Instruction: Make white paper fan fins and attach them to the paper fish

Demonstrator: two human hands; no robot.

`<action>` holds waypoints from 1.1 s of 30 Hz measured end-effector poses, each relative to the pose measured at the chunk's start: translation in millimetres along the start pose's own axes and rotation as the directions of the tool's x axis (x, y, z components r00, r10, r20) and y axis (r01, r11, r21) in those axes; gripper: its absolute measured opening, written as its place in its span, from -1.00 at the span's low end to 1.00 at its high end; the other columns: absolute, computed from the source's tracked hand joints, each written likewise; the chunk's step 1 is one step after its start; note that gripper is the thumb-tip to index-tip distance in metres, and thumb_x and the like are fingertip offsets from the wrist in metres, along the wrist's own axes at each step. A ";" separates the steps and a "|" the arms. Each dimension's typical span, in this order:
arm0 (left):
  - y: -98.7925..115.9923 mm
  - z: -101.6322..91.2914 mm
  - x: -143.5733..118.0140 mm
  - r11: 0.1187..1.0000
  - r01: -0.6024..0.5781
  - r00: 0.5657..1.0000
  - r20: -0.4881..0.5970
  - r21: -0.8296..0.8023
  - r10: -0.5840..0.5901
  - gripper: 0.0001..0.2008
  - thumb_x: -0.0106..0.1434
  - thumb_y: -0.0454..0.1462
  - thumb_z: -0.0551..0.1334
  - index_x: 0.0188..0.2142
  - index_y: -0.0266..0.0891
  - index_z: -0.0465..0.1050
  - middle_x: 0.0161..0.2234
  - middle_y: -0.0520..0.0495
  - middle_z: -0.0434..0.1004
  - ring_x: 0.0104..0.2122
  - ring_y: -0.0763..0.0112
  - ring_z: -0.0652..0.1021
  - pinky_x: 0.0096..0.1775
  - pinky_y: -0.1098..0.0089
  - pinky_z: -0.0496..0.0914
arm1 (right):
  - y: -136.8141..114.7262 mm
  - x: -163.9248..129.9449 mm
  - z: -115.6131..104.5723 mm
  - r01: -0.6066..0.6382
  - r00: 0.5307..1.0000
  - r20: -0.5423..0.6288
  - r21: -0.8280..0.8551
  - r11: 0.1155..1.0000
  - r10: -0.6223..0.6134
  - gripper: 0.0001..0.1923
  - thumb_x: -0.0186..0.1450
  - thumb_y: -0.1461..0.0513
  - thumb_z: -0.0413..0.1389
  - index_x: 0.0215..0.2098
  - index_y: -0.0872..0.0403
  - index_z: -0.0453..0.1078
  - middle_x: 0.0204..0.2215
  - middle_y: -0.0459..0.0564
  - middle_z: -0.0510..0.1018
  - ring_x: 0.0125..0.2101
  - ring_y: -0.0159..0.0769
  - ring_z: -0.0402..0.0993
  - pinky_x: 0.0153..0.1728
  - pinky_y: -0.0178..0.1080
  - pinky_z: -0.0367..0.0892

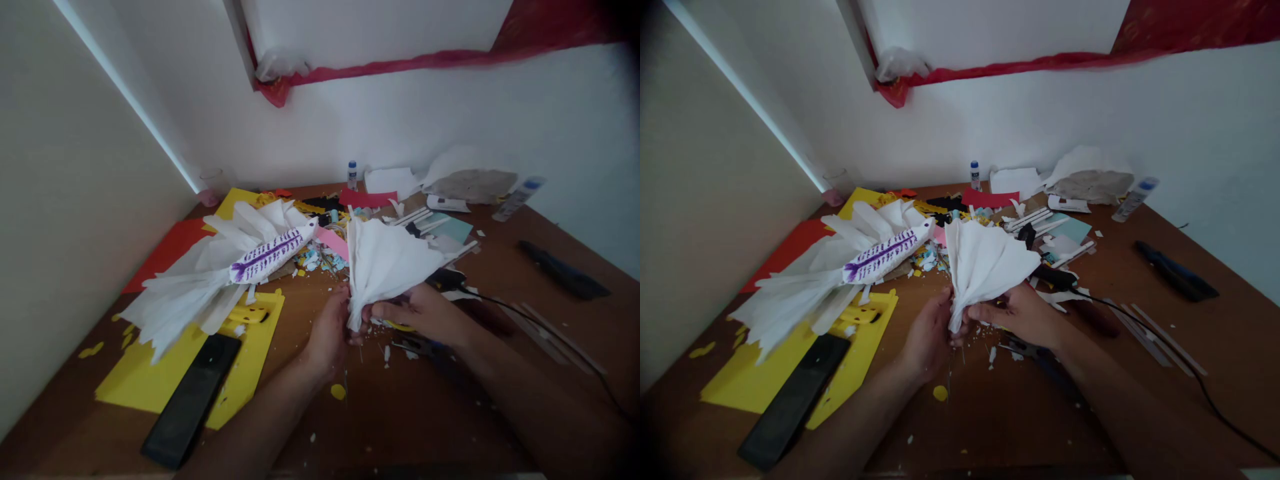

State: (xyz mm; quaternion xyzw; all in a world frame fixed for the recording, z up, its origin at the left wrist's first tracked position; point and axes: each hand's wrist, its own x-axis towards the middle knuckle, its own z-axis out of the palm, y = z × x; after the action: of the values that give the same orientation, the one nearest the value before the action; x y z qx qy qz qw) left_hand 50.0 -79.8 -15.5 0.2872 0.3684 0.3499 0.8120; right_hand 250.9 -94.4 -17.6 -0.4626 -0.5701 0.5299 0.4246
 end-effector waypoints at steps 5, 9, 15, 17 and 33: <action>-3.0 1.3 -1.1 1.000 0.015 1.000 0.012 -0.002 -0.015 -0.63 0.18 -0.05 0.38 -0.17 -0.11 0.28 -0.47 0.13 0.37 -0.57 0.52 0.30 -0.53 0.53 0.02 | -3.2 -0.7 5.7 0.029 0.994 0.108 -0.163 0.986 -0.012 -0.65 0.47 -0.08 0.23 -0.25 -0.05 0.69 -0.23 -0.01 0.78 -0.15 -0.03 0.69 0.05 -0.05 0.51; -4.1 0.1 -1.4 0.998 0.045 0.995 0.087 -0.043 -0.041 -0.62 0.17 -0.09 0.41 -0.15 -0.12 0.30 -0.43 0.08 0.44 -0.52 0.48 0.39 -0.51 0.53 0.17 | -5.1 1.9 9.6 -0.007 0.999 0.042 -0.070 0.998 0.010 -0.69 0.38 -0.07 0.33 -0.24 -0.02 0.64 -0.34 -0.03 0.73 -0.29 -0.09 0.64 -0.14 -0.11 0.53; -6.7 -3.4 -0.6 0.995 0.059 0.975 0.220 -0.081 -0.040 -0.68 0.32 -0.08 0.37 -0.08 -0.16 0.37 -0.29 -0.08 0.61 -0.42 0.29 0.60 -0.38 0.34 0.48 | -10.8 -0.2 10.1 -0.084 0.996 0.047 0.065 0.994 0.081 -0.64 0.36 -0.08 0.35 -0.31 0.01 0.55 -0.48 -0.09 0.60 -0.47 -0.19 0.56 -0.34 -0.16 0.50; -8.7 -4.7 0.4 0.996 0.065 0.961 0.274 -0.057 -0.047 -0.63 0.39 0.02 0.35 -0.06 -0.19 0.41 -0.24 -0.14 0.65 -0.34 0.22 0.66 -0.25 0.26 0.55 | -10.2 0.0 5.8 -0.098 0.995 0.023 0.057 0.994 0.096 -0.63 0.37 -0.08 0.34 -0.34 0.02 0.54 -0.52 -0.11 0.58 -0.51 -0.23 0.52 -0.38 -0.19 0.47; 0.8 -16.4 3.1 0.970 -0.073 0.956 0.294 0.232 0.002 -0.53 0.35 0.08 0.45 -0.04 -0.26 0.56 -0.15 -0.22 0.71 -0.30 0.22 0.75 -0.13 0.25 0.57 | -7.2 1.7 -9.0 0.002 0.997 -0.075 -0.334 0.942 -0.029 -0.54 0.41 -0.14 0.27 -0.02 0.03 0.62 -0.23 0.03 0.73 -0.26 -0.10 0.61 -0.23 -0.14 0.48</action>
State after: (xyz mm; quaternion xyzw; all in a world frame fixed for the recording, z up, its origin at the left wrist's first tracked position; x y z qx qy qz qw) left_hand 38.1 -73.5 -25.4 0.4389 0.2788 0.2721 0.8097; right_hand 258.8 -90.9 -9.8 -0.5439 -0.6381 0.4037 0.3663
